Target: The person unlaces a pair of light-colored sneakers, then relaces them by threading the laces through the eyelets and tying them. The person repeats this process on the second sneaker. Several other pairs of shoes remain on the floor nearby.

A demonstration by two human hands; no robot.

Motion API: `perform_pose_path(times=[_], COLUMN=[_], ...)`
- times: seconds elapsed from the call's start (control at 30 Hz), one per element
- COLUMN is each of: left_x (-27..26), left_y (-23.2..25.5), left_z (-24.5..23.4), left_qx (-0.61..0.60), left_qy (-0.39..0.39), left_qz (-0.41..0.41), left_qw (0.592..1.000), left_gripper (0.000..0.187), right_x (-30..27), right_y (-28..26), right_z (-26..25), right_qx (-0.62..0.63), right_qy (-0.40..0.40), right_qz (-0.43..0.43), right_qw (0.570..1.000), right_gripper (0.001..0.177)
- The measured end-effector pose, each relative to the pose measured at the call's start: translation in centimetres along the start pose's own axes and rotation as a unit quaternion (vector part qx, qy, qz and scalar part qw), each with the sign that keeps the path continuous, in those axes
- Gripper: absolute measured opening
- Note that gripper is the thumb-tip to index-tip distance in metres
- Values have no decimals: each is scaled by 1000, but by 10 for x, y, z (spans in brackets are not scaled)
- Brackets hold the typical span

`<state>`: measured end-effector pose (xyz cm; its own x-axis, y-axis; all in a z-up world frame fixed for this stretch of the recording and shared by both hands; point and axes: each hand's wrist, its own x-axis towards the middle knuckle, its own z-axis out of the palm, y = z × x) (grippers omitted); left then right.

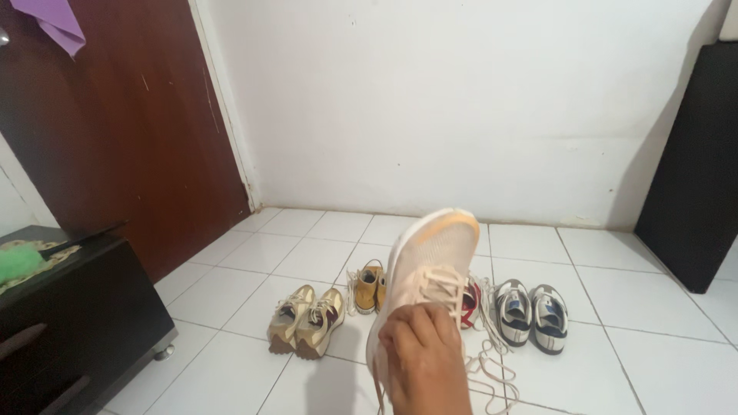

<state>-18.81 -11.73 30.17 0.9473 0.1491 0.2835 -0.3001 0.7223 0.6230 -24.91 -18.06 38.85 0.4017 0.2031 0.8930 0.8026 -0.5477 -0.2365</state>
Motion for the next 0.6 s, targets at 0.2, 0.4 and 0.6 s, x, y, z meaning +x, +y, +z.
perform_pose_path(times=[0.2,0.4,0.6], left_x=[2,50,87], left_y=[12,19,-31], left_z=[21,9,-78], left_qx=[-48,-290,-293], left_qy=[1,53,107], left_qz=[30,-27,-65], left_qw=[998,955,948], left_gripper=[48,50,45], right_x=[10,-2,-78], right_y=[35,101,146], right_z=[23,47,128], right_qx=[106,298,158], right_qy=[70,28,-11], right_qz=[10,338,459], right_qw=[992,892,874], right_gripper=[24,40,33])
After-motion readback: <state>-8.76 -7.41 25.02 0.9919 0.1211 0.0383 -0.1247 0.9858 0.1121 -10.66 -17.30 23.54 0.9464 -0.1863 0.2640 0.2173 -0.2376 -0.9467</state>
